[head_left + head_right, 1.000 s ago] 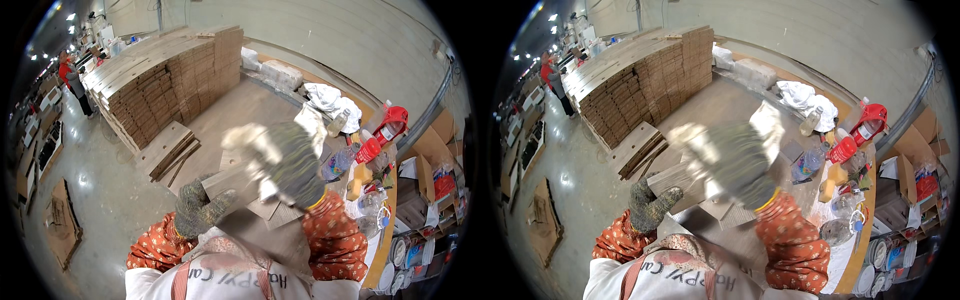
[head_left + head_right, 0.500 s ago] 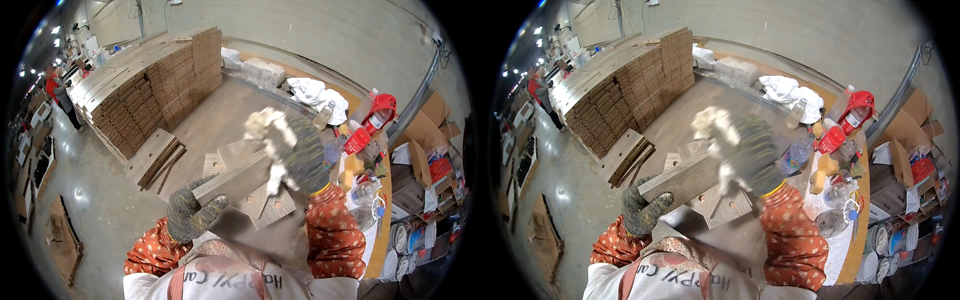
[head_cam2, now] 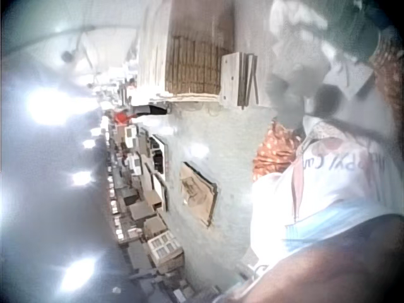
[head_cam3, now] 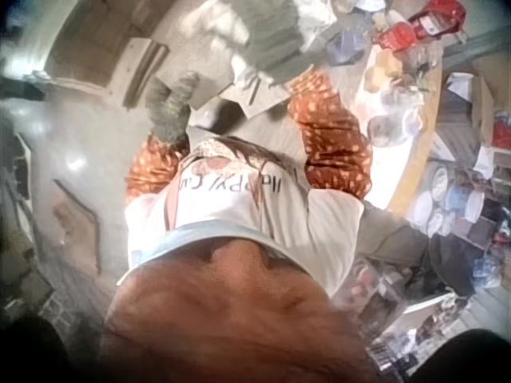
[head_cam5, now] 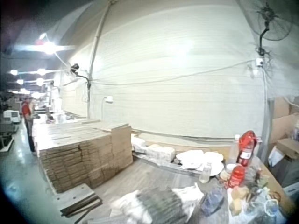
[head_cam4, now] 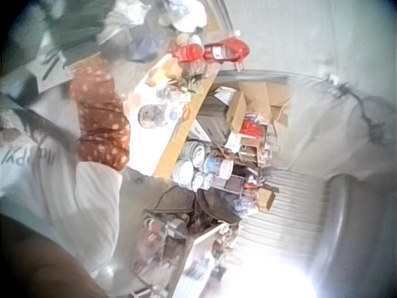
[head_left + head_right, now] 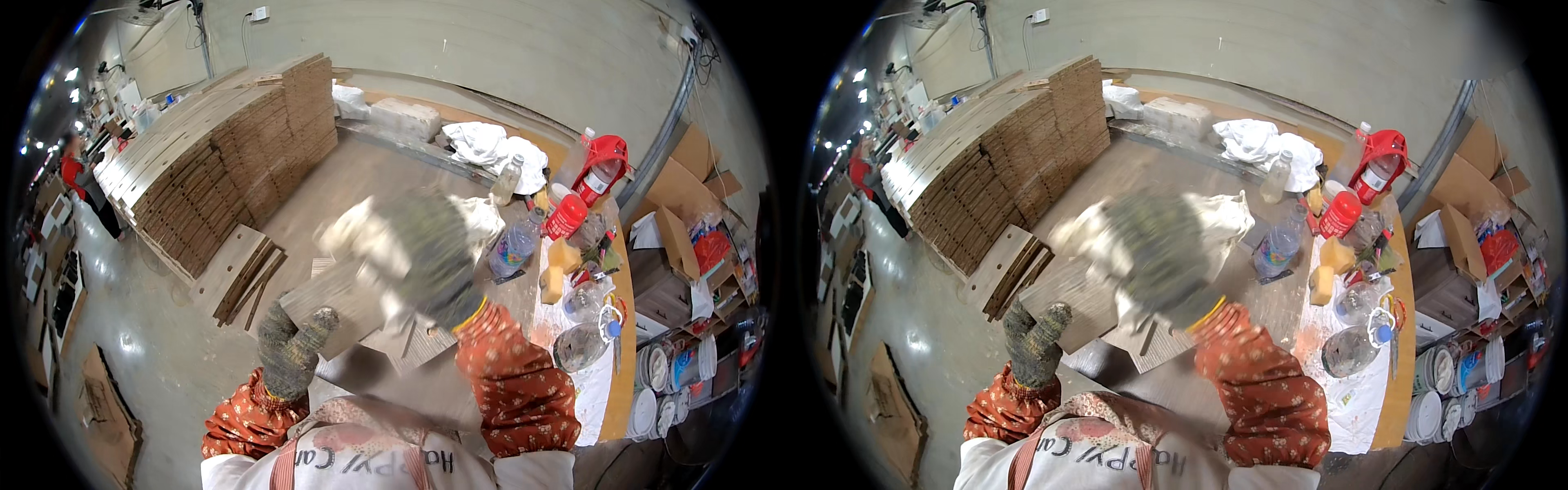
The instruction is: The person wipes individual wooden boards with a cloth and a sponge, handling them one at a time from a stack and placing them into a new pile.
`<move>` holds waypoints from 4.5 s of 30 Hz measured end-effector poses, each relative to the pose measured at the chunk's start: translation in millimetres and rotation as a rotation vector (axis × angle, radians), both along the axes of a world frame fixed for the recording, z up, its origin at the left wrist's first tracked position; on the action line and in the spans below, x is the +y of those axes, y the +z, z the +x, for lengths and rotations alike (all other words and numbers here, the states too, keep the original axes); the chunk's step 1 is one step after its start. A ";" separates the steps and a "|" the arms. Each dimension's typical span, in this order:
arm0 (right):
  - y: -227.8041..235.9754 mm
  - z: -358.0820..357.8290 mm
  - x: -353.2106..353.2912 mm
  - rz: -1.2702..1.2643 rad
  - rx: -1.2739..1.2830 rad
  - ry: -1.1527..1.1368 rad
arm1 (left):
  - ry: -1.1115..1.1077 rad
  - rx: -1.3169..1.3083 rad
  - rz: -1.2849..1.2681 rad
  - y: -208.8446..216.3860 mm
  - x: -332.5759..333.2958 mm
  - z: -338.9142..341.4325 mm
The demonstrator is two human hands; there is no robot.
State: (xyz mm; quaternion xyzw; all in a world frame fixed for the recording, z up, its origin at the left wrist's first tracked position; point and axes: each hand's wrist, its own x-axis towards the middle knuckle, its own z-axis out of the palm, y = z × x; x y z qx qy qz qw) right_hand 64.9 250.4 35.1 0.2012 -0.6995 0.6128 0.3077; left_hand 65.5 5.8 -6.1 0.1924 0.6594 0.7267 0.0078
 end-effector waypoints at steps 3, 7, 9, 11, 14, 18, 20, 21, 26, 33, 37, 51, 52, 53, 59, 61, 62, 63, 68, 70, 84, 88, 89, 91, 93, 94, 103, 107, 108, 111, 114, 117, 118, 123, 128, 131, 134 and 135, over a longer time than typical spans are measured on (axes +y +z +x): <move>-2.4 -10.8 21.3 -0.108 -0.067 -0.128 | 0.064 0.165 -0.143 -6.8 -6.0 -12.2; -9.0 5.4 70.5 -0.093 -0.115 -0.494 | 0.311 1.067 -0.584 -22.4 -16.2 -35.5; -15.4 31.4 70.6 -0.067 -0.085 -0.611 | 0.076 0.876 -0.416 -24.5 -16.2 -57.7; -37.1 43.6 57.0 -0.003 -0.069 -0.647 | -0.031 0.319 -0.251 -27.5 -11.2 -65.9; -48.9 61.9 29.5 0.236 -0.045 -0.813 | -0.053 0.554 -0.373 -15.8 2.9 -65.2; -32.0 58.7 10.4 0.096 -0.032 -0.792 | -0.166 0.836 -0.437 -6.9 12.0 -56.3; -60.3 54.9 36.2 -0.209 -0.031 -0.659 | -0.126 1.056 -0.465 -6.4 15.3 -56.1; -65.8 53.6 45.1 -0.356 -0.027 -0.578 | -0.157 1.075 -0.460 -3.1 17.5 -58.2; -89.3 73.5 86.0 0.010 0.107 -0.804 | -0.380 0.997 -0.423 14.9 13.0 -102.8; -115.2 117.8 99.9 -0.640 -0.084 -0.588 | -0.609 0.959 -0.495 62.9 14.6 -185.4; -66.1 123.0 53.6 -0.282 -0.237 -0.835 | -0.790 0.377 -0.770 84.0 78.3 -178.1; -46.8 104.9 -1.6 0.547 -0.216 -0.347 | -0.190 0.683 -0.851 22.4 31.1 -52.7; -47.1 102.2 -4.1 0.565 -0.184 -0.247 | -0.208 0.628 -0.872 25.8 34.9 -51.7; -45.2 98.7 -4.3 0.584 -0.150 -0.156 | -0.206 0.641 -0.897 25.1 39.6 -57.2; -32.8 106.9 25.4 0.668 -0.145 -0.333 | -0.337 0.693 -0.923 43.8 38.8 -51.9; -29.1 109.8 46.4 0.577 -0.201 -0.546 | -0.308 0.546 -1.286 59.0 49.1 -24.8; -31.8 109.5 55.0 0.525 -0.239 -0.642 | -0.284 0.672 -1.291 49.6 48.7 -22.4; -20.4 96.9 43.0 0.672 -0.057 -0.711 | -0.248 0.795 -1.302 40.4 47.7 -18.9; -26.6 23.8 -5.6 0.875 0.074 -0.691 | -0.339 0.850 -1.123 5.5 50.1 -32.1; -29.9 6.0 -14.0 1.098 -0.184 -0.726 | -0.341 0.838 -1.117 10.6 45.4 -23.1; -22.1 11.3 19.6 0.529 0.089 -0.390 | -0.297 0.768 -1.093 13.7 49.9 -20.1; 9.6 7.1 -23.3 0.842 -0.551 -0.472 | -0.283 0.864 -0.988 10.3 46.8 -23.1; 0.0 -1.9 -13.9 0.677 -0.408 -0.347 | -0.253 0.819 -1.065 12.4 48.2 -21.0; -31.5 -14.7 32.4 0.466 -0.250 -0.204 | -0.364 0.721 -1.126 33.2 50.2 -21.8; -37.6 -21.7 70.3 0.205 -0.348 -0.172 | -0.384 0.804 -1.189 34.8 53.6 -23.2; -9.4 -25.6 59.2 -0.054 -0.584 -0.243 | -0.385 0.840 -1.225 33.8 53.0 -26.0; -9.7 -25.8 -16.6 1.179 -0.180 -0.375 | -0.316 0.952 -1.110 11.7 2.1 -15.1; -16.9 -50.1 1.9 0.856 -0.392 -0.288 | -0.126 1.304 -1.114 -19.7 -1.4 -16.9; -13.0 -47.3 16.5 0.880 -0.498 -0.412 | -0.102 1.527 -1.226 -28.7 1.3 -24.5; -48.6 -96.0 91.8 0.840 -0.615 -0.398 | -0.063 1.108 -0.743 -43.2 1.5 -11.4; -83.2 -96.6 172.3 1.245 -0.295 -0.612 | -0.087 1.177 -0.703 -40.5 -4.7 -17.3; -62.1 -72.8 145.8 1.149 -0.292 -0.622 | -0.120 1.051 -0.609 -38.2 -18.0 -24.3; -54.3 -67.9 139.4 1.086 -0.306 -0.631 | -0.143 0.920 -0.522 -40.7 -23.5 -26.9; -7.9 -52.1 118.4 0.775 -0.262 -0.707 | 0.235 0.727 -0.649 -72.2 -56.3 -46.7; 7.5 -43.2 97.9 0.627 -0.148 -0.761 | 0.414 0.466 -0.399 -92.2 -118.8 -62.4; 18.2 -43.6 80.1 0.581 -0.068 -0.791 | 0.414 0.017 0.045 -154.9 -151.4 -104.0; 28.4 -39.3 69.3 0.546 -0.004 -0.834 | 0.639 0.424 -0.702 -129.4 -185.2 -114.4; 32.2 -40.8 65.1 0.546 0.019 -0.835 | 0.517 0.455 -0.515 -128.1 -195.8 -122.1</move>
